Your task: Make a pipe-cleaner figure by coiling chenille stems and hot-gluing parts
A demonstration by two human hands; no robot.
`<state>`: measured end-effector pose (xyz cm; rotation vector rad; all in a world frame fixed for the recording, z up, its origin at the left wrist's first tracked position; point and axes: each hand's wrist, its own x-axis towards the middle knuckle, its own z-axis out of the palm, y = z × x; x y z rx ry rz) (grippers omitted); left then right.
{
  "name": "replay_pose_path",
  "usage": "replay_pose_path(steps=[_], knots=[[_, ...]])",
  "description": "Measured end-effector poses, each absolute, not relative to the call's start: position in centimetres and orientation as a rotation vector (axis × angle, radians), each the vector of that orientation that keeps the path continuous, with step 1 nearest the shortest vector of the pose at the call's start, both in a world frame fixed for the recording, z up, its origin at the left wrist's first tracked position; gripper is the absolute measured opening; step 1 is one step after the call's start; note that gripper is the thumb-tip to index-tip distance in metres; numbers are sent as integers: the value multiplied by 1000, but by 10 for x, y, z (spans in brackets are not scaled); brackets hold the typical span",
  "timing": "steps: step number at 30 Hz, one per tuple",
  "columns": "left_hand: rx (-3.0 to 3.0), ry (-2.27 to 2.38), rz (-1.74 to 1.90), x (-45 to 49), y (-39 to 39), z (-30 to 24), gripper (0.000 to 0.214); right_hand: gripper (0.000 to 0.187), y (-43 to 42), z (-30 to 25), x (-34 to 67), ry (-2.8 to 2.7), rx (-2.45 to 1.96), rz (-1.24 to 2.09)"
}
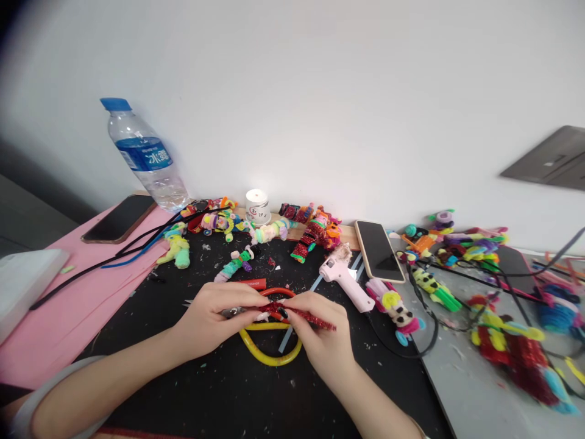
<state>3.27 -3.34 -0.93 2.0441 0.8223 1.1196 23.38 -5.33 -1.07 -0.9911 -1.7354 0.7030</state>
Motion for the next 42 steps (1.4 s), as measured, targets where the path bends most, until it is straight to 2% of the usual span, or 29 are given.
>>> replay_pose_path(steps=[18,28,42], knots=[[1954,887,1030,32,-33,-6,14,21,-51,-10,237,-1851,-1037,789],[1776,961,972,33,-34,-12,19,15,-49,-12,236,-1749,-1114,875],[1771,956,990,34,-33,-5,11,12,-51,-12,231,-1739,-1198,898]])
